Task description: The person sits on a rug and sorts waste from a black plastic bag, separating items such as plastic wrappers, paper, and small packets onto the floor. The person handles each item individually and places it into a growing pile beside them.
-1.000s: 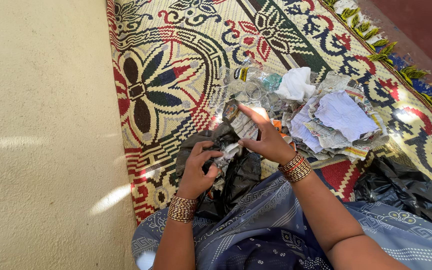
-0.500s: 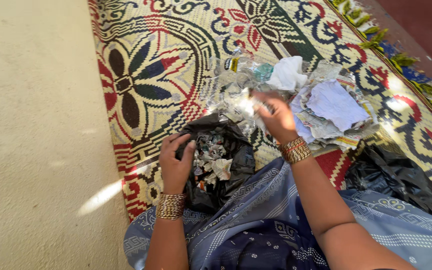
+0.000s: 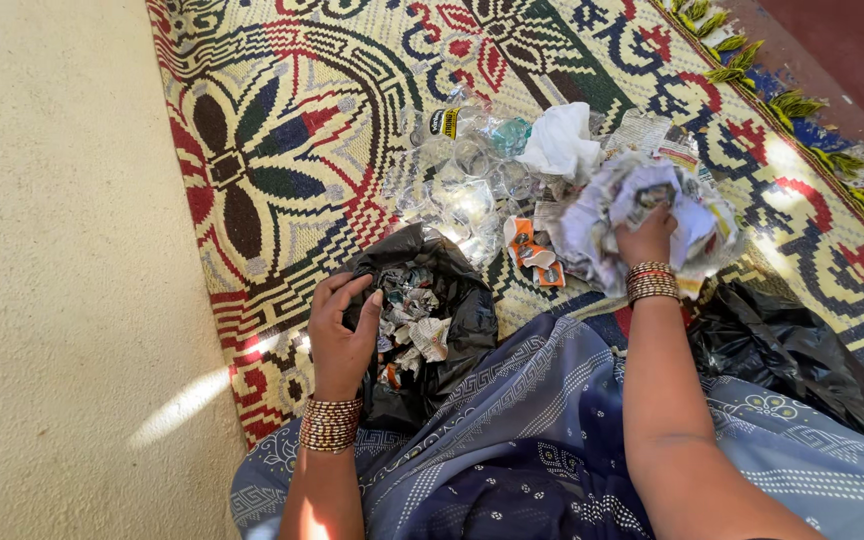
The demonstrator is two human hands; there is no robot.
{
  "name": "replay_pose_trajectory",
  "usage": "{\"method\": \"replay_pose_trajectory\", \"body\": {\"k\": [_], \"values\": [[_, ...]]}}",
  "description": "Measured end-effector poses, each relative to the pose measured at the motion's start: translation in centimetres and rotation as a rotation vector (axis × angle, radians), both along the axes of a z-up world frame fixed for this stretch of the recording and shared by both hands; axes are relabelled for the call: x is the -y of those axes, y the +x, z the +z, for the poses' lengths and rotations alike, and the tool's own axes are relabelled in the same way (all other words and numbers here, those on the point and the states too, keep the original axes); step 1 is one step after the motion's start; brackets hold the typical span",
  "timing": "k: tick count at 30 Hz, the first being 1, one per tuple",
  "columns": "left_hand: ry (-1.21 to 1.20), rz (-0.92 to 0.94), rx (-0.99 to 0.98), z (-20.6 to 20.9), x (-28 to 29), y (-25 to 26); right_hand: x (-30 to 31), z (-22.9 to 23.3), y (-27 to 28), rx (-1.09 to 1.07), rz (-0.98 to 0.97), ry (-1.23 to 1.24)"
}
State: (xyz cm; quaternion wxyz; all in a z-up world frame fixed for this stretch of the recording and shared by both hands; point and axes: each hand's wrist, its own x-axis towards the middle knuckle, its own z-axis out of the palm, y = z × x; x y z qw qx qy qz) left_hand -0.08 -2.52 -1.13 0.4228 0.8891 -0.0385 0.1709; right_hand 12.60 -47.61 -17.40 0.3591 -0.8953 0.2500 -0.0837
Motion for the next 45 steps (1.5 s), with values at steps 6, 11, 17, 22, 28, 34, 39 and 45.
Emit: {"method": "replay_pose_trajectory", "body": {"k": [6, 11, 17, 22, 28, 34, 39, 45], "values": [[0.031, 0.001, -0.035, -0.2, 0.2, 0.0, -1.3, -1.3, -0.8, -0.374, -0.068, -0.150], [-0.004, 0.000, -0.048, 0.0, 0.4, 0.1, -1.8, -0.6, -0.5, -0.471, -0.071, -0.186], [-0.025, -0.013, -0.011, 0.7, 0.4, -0.3, 0.9, -0.1, -0.4, -0.334, 0.056, -0.145], [-0.029, 0.034, 0.036, 0.9, -0.4, -0.2, 2.1, 5.4, 0.0, -0.448, 0.162, -0.202], [-0.053, 0.029, 0.053, 0.6, -0.7, -0.2, -5.1, 9.5, -0.9, 0.006, 0.583, -0.280], [-0.062, 0.005, 0.094, 0.1, -0.6, 0.0, -22.3, 3.7, -4.6, -0.296, 1.116, -0.075], [-0.063, 0.004, 0.089, -0.5, -0.6, 0.2, -26.8, 0.9, -8.4, -0.012, 0.984, -0.188], [-0.062, 0.012, 0.051, -0.5, -0.7, 0.2, -25.9, 2.1, -7.5, -0.050, 1.002, 0.004]]}}
